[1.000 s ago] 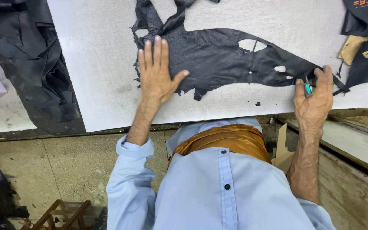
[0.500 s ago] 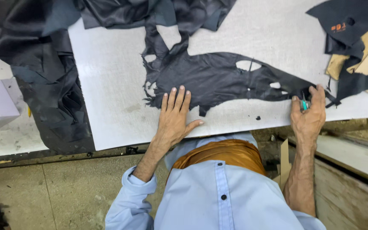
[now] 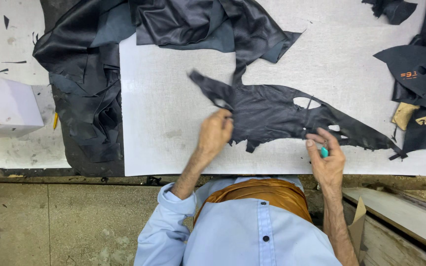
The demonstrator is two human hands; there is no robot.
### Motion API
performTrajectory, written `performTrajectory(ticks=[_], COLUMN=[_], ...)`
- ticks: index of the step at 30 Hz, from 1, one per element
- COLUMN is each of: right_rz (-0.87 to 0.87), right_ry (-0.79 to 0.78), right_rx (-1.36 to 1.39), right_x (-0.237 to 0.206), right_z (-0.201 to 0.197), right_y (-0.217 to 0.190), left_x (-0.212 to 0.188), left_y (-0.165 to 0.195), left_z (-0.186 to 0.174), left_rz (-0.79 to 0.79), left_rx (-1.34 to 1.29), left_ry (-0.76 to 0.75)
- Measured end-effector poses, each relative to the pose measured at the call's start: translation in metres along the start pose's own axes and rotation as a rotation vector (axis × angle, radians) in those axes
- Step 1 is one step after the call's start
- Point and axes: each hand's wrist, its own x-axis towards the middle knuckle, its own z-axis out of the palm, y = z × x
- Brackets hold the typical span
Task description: The person cuts a long strip of black leather using a utility knife, then cuts a larger piece of leather using a cardboard template as a guide. The person also folds and stacks several rectangular leather pieces.
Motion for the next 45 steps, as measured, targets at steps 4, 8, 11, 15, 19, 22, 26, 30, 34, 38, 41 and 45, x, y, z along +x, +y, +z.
performTrajectory(ticks=[4, 8, 11, 15, 19, 22, 26, 30, 34, 38, 41, 45], right_rz=[-0.034, 0.141, 0.075, -0.069, -0.168, -0.277, -0.122, -0.146, -0.482, -0.716, -0.621, -0.756], right_ry=[-0.319, -0.332, -0.295, 0.115, 0.303, 0.319, 0.397, 0.288, 0.036, -0.217, -0.329, -0.182], right_rx=[0.405, 0.181, 0.207, 0.488, 0.944, 0.648, 0.579, 0.033, -0.277, -0.630, -0.702, -0.644], right_x=[0.002, 0.002, -0.002, 0.003, 0.019, 0.016, 0.020, 0.039, 0.035, -0.002, -0.016, -0.004], right_z=[0.021, 0.018, -0.011, -0.099, -0.149, -0.160, -0.163, -0.142, -0.067, 0.028, 0.059, 0.052], right_y=[-0.021, -0.021, -0.008, 0.011, 0.028, 0.036, 0.036, 0.015, -0.032, -0.067, -0.068, -0.047], left_x=[-0.059, -0.073, -0.069, -0.033, -0.014, -0.018, -0.022, -0.002, 0.021, 0.028, 0.029, 0.037], left_y=[0.089, 0.103, 0.074, 0.022, -0.029, -0.053, -0.067, -0.071, -0.075, -0.085, -0.092, -0.090], left_z=[0.045, 0.040, 0.008, -0.035, -0.085, -0.108, -0.126, -0.142, -0.156, -0.162, -0.159, -0.159], left_rz=[0.527, 0.387, 0.175, 0.109, -0.258, -0.260, -0.261, -0.315, -0.407, -0.280, -0.199, -0.148], left_rx=[-0.215, -0.337, -0.401, -0.220, -0.820, -1.017, -0.997, -0.832, -0.772, -1.023, -1.273, -1.473], left_ry=[-0.370, -0.487, -0.437, 0.078, 0.347, 0.481, 0.502, 0.520, 0.487, 0.422, 0.462, 0.547])
